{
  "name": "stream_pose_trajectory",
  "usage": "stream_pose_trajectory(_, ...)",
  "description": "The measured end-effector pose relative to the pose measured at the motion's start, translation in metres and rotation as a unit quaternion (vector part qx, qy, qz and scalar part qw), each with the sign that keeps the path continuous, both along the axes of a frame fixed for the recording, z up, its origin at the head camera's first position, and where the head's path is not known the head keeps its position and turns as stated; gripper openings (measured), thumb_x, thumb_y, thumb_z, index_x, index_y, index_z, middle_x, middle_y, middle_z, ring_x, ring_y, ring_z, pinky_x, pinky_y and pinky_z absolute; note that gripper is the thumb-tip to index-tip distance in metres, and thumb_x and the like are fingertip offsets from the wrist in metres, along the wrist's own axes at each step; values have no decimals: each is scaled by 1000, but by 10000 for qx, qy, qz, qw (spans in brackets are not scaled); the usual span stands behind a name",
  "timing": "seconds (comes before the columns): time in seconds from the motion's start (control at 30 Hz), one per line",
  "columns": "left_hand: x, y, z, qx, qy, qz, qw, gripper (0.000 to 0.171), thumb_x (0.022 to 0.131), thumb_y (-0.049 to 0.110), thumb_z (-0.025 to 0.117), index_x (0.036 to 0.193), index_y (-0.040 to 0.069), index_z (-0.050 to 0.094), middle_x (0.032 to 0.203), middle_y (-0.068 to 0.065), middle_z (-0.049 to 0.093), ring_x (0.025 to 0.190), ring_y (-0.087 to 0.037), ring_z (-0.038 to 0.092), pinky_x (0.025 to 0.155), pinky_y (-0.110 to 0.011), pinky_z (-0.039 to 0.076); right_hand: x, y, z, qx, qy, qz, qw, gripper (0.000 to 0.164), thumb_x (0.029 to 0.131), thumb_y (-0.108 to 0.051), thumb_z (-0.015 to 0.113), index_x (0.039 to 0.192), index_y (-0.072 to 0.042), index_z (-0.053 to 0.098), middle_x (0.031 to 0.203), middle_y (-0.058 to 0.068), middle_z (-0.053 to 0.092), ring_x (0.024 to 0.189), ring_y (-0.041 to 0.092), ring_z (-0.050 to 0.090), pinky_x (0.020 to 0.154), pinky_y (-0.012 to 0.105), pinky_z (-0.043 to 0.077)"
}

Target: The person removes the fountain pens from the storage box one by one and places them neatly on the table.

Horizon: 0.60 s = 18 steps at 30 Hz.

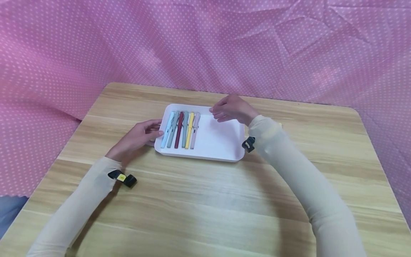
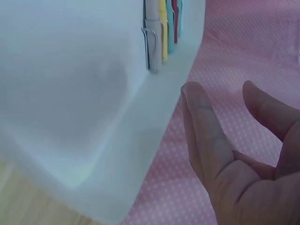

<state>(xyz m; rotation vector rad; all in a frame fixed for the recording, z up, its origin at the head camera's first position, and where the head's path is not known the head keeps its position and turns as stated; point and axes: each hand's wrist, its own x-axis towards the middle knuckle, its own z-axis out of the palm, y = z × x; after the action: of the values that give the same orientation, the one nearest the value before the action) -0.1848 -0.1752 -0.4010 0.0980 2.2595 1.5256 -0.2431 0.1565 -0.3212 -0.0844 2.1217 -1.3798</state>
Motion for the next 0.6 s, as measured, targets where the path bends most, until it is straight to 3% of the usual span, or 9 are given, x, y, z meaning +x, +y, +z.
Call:
stream_pose_trajectory(0.27,0,0,-1,-59,-37,40,10000,59,92,27,63,145,19,38,129,-5,50,111,-22,55,80,-32,57,-2,-29,-18,489,-65,312,9983,33,92,-13,63,117,8,59,117,23,59,106,33,58,86,35,55)
stream_pose_trajectory(0.6,-1,-1,-3,59,-7,28,10000,58,93,25,62,145,17,38,126,-6,51,109,-22,56,78,-32,58,0,-48,-39,896,-28,136,9959,27,86,-15,71,103,5,65,97,17,65,83,24,64,81,35,57)
